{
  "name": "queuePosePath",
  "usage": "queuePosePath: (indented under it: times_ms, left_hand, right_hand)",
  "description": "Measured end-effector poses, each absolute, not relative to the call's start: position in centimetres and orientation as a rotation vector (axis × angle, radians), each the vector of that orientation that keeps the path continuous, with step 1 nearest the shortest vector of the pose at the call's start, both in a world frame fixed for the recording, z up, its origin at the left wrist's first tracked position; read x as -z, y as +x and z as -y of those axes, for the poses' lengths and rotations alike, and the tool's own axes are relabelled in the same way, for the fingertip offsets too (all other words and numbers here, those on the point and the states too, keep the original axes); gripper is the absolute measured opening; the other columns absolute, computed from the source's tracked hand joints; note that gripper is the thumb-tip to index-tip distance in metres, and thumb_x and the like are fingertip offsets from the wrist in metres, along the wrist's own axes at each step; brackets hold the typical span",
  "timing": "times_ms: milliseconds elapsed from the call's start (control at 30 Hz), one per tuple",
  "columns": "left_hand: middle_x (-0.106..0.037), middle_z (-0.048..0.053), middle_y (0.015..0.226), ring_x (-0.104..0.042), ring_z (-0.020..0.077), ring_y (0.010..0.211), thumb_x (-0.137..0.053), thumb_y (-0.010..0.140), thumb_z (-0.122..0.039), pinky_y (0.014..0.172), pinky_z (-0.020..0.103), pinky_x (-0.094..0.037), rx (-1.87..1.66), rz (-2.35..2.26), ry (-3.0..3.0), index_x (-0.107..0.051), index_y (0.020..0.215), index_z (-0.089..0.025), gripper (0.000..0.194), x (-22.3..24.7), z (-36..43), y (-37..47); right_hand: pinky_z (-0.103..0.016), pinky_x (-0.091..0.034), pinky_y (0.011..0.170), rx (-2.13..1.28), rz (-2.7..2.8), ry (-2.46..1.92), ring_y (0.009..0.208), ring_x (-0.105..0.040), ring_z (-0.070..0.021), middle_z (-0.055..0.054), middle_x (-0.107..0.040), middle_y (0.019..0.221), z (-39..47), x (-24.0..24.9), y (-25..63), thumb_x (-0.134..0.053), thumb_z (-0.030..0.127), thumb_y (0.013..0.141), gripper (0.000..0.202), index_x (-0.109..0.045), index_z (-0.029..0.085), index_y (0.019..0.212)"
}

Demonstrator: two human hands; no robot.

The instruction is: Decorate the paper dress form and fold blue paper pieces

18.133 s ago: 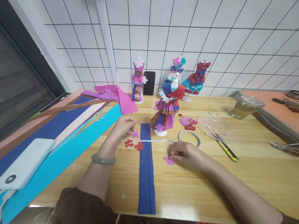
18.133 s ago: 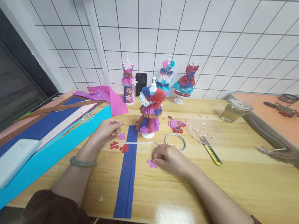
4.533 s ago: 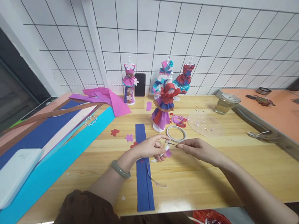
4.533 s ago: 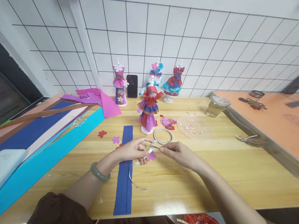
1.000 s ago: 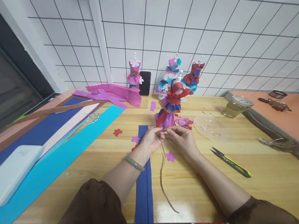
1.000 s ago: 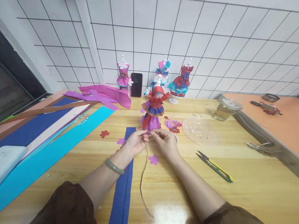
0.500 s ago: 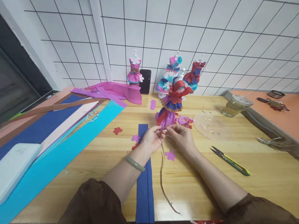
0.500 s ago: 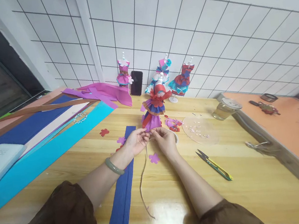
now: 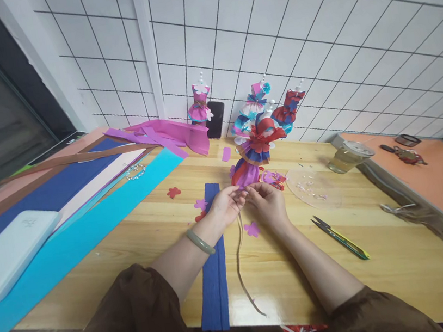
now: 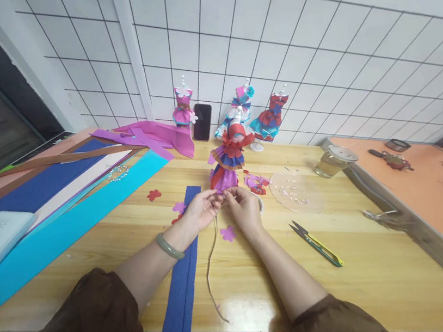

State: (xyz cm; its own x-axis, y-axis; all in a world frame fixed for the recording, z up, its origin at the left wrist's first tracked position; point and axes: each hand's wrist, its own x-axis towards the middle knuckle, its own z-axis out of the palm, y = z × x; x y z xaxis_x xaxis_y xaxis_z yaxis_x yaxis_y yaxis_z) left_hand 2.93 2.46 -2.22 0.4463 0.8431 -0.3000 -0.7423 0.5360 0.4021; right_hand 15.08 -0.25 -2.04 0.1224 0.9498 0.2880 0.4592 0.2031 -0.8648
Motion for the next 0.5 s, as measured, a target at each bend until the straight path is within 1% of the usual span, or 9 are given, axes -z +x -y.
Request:
queuePosePath:
  times_ms: [133, 267, 367, 500]
  left_hand:
    - [-0.057, 0.006, 0.063, -0.056, 0.0085, 0.056, -0.046, 0.072, -0.006, 0.047, 0.016, -0.042, -0.996, -0.492, 0.225, -0.051, 0.069, -0.009, 0.006, 2.35, -2.41, 2.98]
    - [-0.058, 0.006, 0.064, -0.056, 0.0088, 0.057, -0.047, 0.072, -0.006, 0.049, 0.017, -0.043, -0.991, -0.478, 0.236, -0.052, 0.07, -0.009, 0.006, 2.37, -2.34, 3.0]
    - [-0.057, 0.006, 0.064, -0.056, 0.009, 0.057, -0.048, 0.072, -0.007, 0.049, 0.017, -0.044, -0.985, -0.49, 0.234, -0.051, 0.069, -0.01, 0.005, 2.26, -2.29, 3.0]
    - [-0.057, 0.006, 0.063, -0.056, 0.0093, 0.057, -0.048, 0.071, -0.007, 0.05, 0.018, -0.044, -0.987, -0.497, 0.224, -0.052, 0.069, -0.01, 0.006, 2.15, -2.26, 3.0]
  right_hand:
    - [-0.027, -0.044, 0.057, -0.501, 1.473, -1.442, 0.063, -0.057, -0.0156, -0.006, -0.064, 0.076, 0.28, 2.05, 15.02, -0.049, 0.045, 0.075, 0.032, -0.061, 0.017, 0.083]
    - [-0.026, -0.044, 0.054, -0.499, 1.433, -1.445, 0.06, -0.055, -0.0145, -0.006, -0.063, 0.074, 0.22, 2.01, 14.93, -0.052, 0.046, 0.073, 0.032, -0.06, 0.017, 0.083]
    - [-0.026, -0.045, 0.053, -0.577, 1.343, -1.415, 0.06, -0.056, -0.015, -0.006, -0.063, 0.073, 0.09, 2.04, 14.9, -0.056, 0.047, 0.069, 0.034, -0.058, 0.017, 0.084]
    - [-0.027, -0.048, 0.057, -0.82, 1.225, -1.291, 0.063, -0.059, -0.0162, -0.005, -0.063, 0.072, -0.08, 1.93, 14.94, -0.06, 0.046, 0.066, 0.032, -0.056, 0.017, 0.079]
